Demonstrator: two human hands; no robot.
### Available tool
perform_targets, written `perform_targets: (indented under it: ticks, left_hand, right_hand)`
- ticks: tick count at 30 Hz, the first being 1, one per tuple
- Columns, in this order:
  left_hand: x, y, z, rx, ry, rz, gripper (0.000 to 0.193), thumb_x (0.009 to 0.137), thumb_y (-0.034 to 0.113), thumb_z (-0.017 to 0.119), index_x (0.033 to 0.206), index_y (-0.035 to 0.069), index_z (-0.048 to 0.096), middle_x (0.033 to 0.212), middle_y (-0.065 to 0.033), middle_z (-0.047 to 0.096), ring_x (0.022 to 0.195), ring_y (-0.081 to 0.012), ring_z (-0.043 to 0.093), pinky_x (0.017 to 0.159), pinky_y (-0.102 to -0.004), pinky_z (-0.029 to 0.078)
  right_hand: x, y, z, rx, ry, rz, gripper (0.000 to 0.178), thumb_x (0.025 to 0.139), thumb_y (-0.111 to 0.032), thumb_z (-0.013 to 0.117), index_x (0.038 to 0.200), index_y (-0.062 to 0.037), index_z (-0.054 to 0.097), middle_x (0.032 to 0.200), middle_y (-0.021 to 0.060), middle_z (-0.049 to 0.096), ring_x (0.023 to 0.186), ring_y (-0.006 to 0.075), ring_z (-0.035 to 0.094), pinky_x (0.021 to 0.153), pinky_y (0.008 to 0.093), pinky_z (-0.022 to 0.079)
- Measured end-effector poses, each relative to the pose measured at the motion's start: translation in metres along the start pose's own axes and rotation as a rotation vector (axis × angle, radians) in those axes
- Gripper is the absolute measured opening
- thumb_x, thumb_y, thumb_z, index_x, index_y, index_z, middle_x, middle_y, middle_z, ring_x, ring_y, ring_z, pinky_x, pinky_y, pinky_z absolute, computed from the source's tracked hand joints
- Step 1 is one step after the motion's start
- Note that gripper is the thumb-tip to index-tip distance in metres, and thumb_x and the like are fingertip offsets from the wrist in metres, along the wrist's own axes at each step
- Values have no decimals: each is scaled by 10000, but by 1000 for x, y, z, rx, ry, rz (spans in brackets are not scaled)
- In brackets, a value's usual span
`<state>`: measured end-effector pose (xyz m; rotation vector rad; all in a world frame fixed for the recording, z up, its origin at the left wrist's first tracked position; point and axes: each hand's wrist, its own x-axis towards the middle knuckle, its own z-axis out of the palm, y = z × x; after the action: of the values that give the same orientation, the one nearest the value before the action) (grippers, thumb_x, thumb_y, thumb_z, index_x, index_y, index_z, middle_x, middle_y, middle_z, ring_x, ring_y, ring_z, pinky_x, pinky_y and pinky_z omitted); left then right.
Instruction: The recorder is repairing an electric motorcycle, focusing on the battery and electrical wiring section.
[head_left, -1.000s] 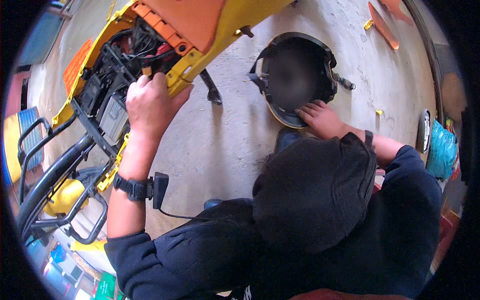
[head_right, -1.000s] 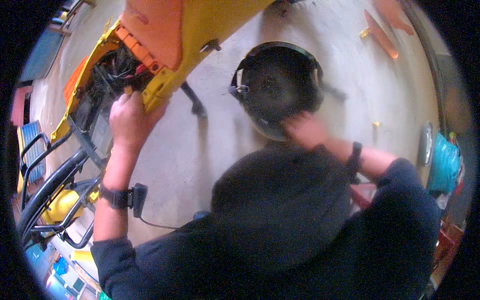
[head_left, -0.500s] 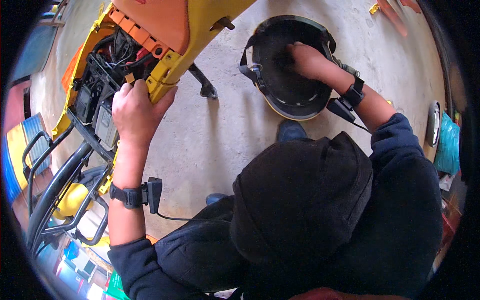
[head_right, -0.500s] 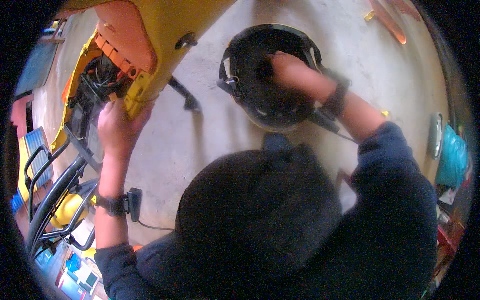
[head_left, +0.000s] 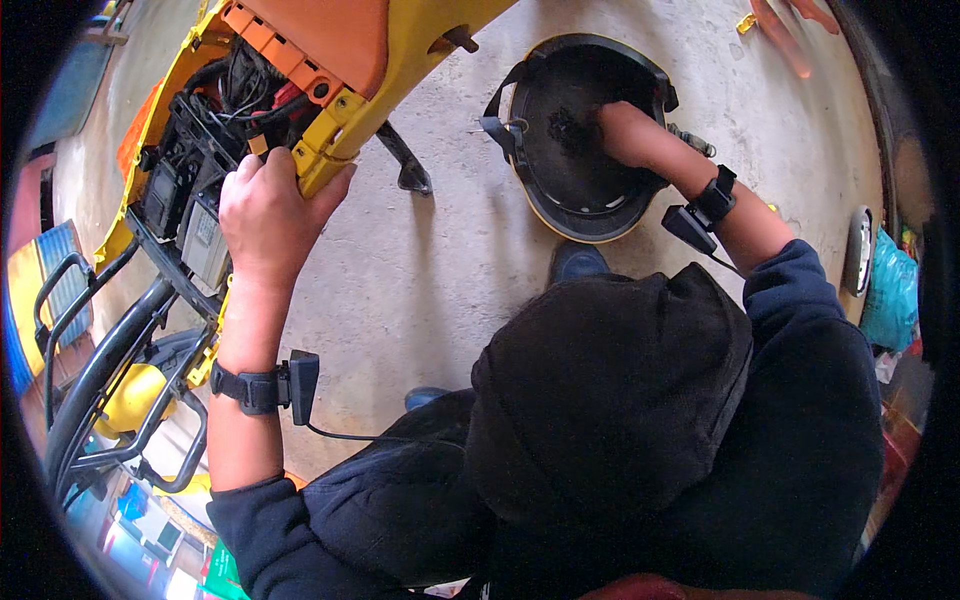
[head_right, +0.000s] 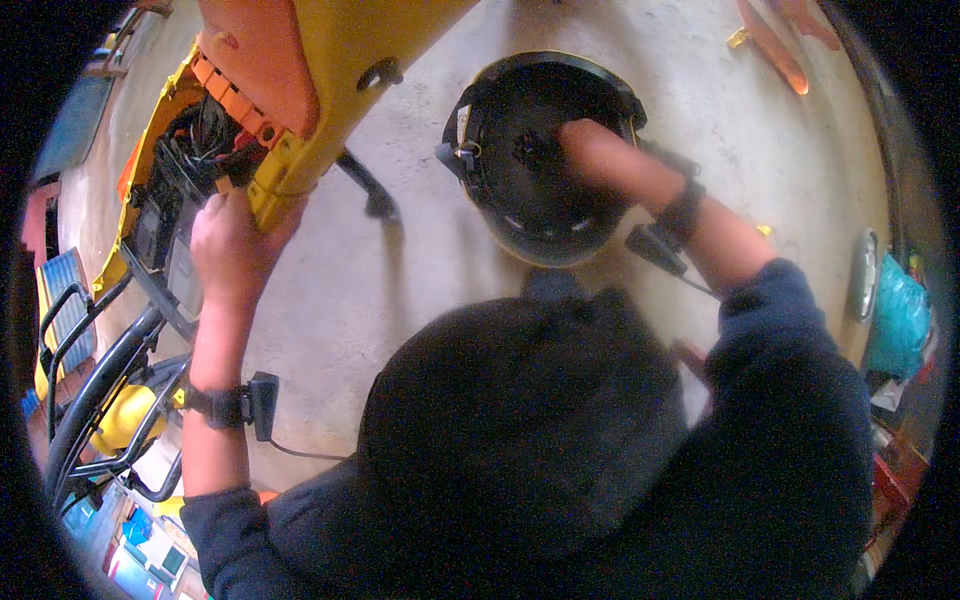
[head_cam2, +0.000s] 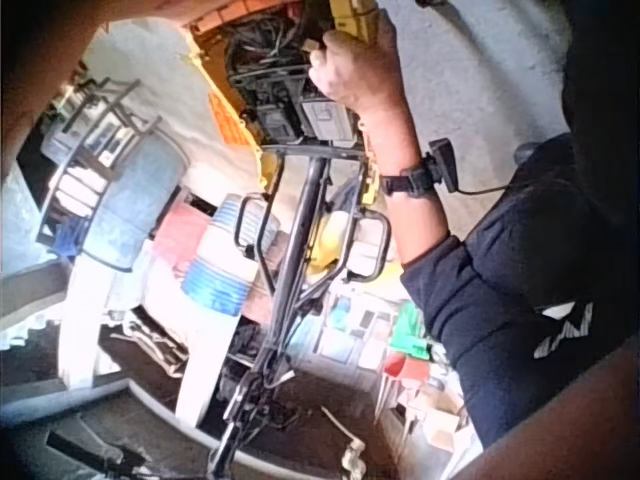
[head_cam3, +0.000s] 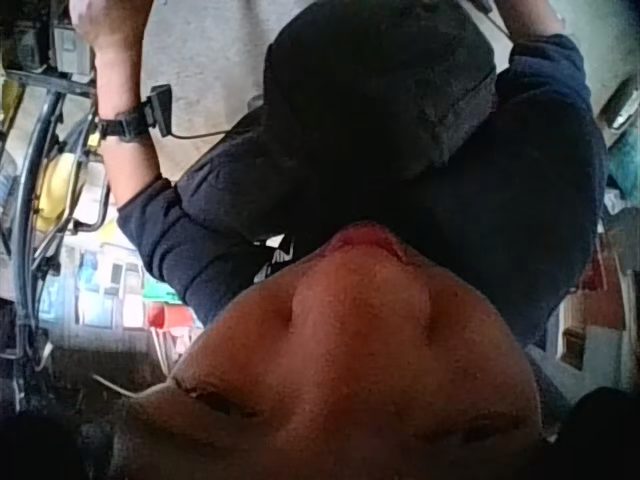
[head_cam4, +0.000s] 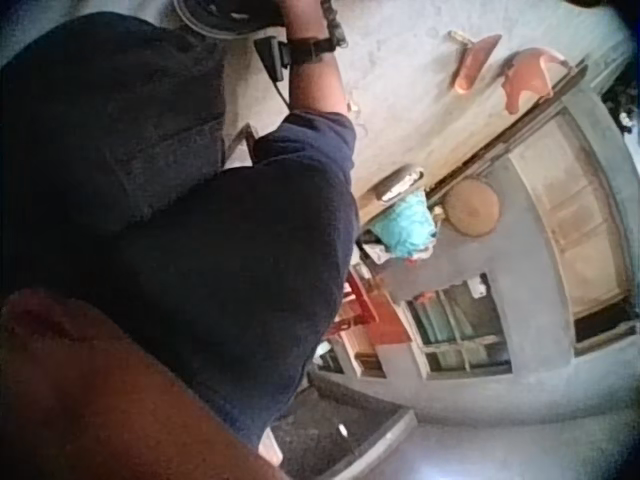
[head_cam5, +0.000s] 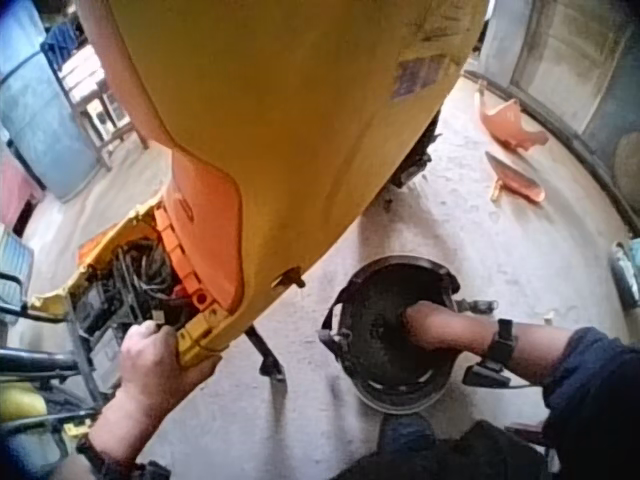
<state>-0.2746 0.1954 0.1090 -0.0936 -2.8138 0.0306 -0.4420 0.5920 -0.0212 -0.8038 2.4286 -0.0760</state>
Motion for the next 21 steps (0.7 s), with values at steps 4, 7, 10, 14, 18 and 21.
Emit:
perform_targets:
  ticks: [4, 7, 10, 14, 18, 21]
  left_hand:
    - [3, 2, -4, -22, -13, -9, 497, 677, 460, 824, 668, 60, 528, 662, -125, 533, 606, -311, 551, 544, -412, 459]
    - [1, 1, -5, -28, 6, 4, 494, 678, 454, 824, 663, 60, 527, 659, -124, 533, 598, -309, 546, 547, -411, 460]
    - [2, 0, -6, -58, 20, 29, 485, 680, 448, 823, 660, 63, 528, 649, -121, 535, 588, -306, 543, 550, -407, 459]
    - [1, 0, -4, -72, 39, 30, 480, 673, 448, 823, 655, 72, 527, 633, -114, 538, 588, -307, 552, 548, -408, 462]
    - [-2, -5, -4, -29, 55, 20, 466, 660, 470, 811, 684, 88, 544, 646, -115, 560, 611, -306, 587, 559, -411, 485]
    - [-1, -7, -3, -48, 55, 30, 471, 663, 487, 805, 698, 91, 553, 654, -107, 579, 639, -284, 615, 576, -399, 495]
  right_hand:
    - [13, -1, -1, 22, 128, 49, 272, 767, -28, 583, 1021, 27, 662, 930, 265, 664, 922, 423, 649, 785, 471, 535]
    - [32, -3, -1, 112, 198, -12, 296, 804, -19, 544, 1081, 9, 643, 953, 259, 667, 940, 417, 649, 804, 474, 529]
    - [45, 1, 12, -80, 191, -159, 284, 838, -18, 513, 1086, -17, 649, 983, 249, 670, 957, 410, 646, 826, 473, 520]
    - [50, 1, 12, -59, 81, -198, 288, 853, -31, 502, 1100, -34, 650, 1000, 238, 671, 954, 403, 644, 831, 474, 513]
    - [57, 31, 23, -51, 175, -355, 252, 850, -57, 521, 1050, -32, 671, 964, 233, 674, 923, 396, 649, 814, 468, 517]
    - [48, 25, 5, -249, 32, -225, 222, 842, -43, 519, 986, -31, 687, 967, 233, 670, 914, 387, 650, 805, 459, 521]
